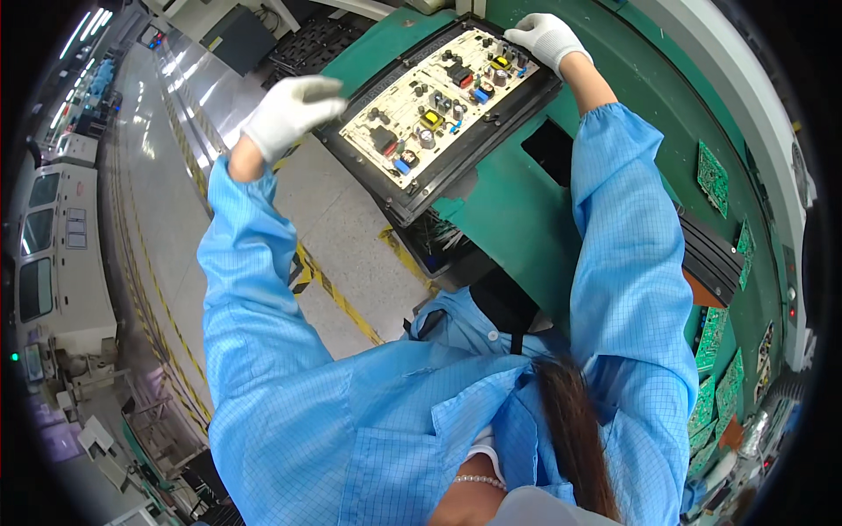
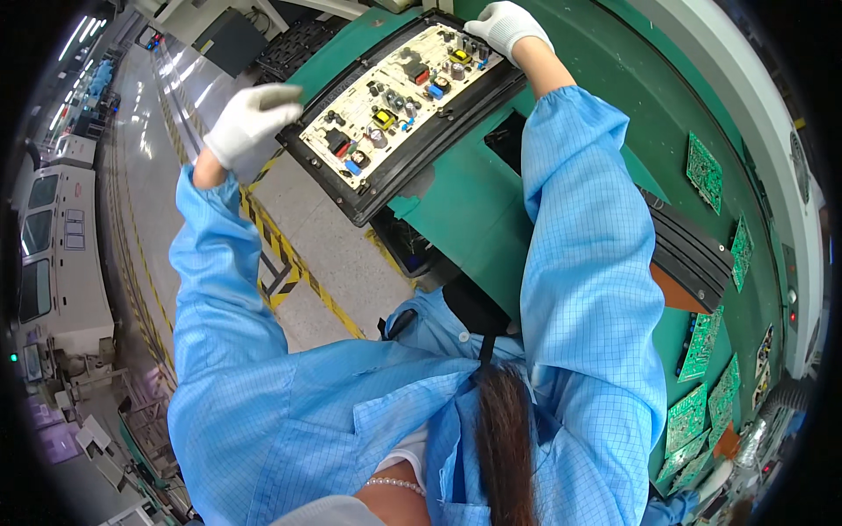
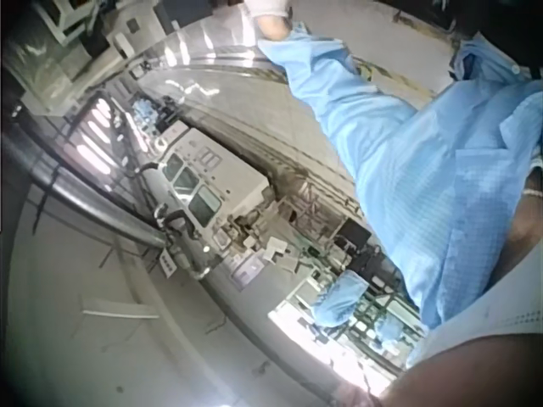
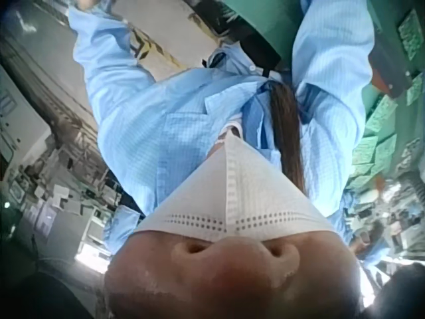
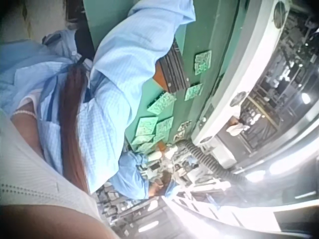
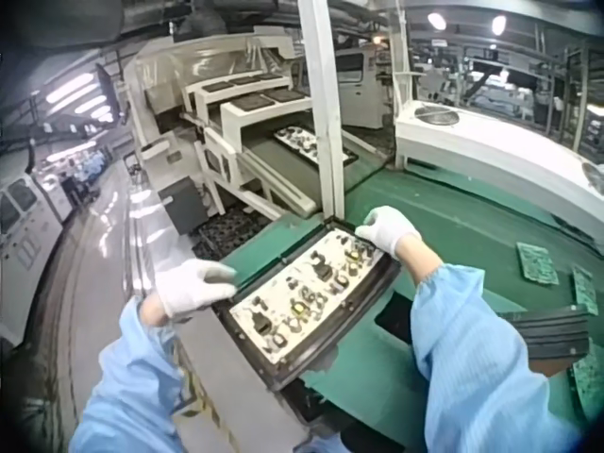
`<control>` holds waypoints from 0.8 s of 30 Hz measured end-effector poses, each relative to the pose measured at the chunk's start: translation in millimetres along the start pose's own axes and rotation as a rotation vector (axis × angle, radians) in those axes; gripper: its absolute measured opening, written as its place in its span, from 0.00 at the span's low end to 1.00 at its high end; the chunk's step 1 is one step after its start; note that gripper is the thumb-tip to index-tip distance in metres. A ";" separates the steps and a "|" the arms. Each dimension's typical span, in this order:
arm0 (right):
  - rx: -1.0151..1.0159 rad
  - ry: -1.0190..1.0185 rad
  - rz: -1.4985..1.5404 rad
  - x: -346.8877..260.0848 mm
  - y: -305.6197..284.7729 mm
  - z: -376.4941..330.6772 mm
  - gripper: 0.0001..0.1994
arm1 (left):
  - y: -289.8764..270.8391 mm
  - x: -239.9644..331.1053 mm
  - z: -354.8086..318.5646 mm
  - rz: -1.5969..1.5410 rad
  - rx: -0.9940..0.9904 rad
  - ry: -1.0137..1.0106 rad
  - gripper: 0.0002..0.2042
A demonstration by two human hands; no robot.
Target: Picking up, inspecting, and placing electronic circuit boards on a production line.
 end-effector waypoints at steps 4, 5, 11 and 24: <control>-0.068 0.057 -0.069 -5.2 0.2 9.5 0.25 | -1.2 29.0 66.2 0.229 0.053 0.070 0.31; -0.080 0.070 -0.095 -7.1 -0.7 10.0 0.25 | 5.7 37.1 81.9 0.274 0.031 0.109 0.32; -0.110 0.136 -0.114 -23.3 -5.6 0.2 0.24 | 33.2 54.6 141.3 0.662 0.037 -0.034 0.26; -0.060 0.225 0.038 -18.9 -8.0 -19.1 0.30 | 27.9 65.0 248.0 0.560 0.032 0.081 0.33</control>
Point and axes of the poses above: each hand's wrist, its own z-axis towards the middle knuckle, its own y-axis out of the palm, x = y × z, the point moved 6 cm from there along z, towards the middle knuckle, and after that the axes turned 12 degrees about -x, right-handed, at the moved point
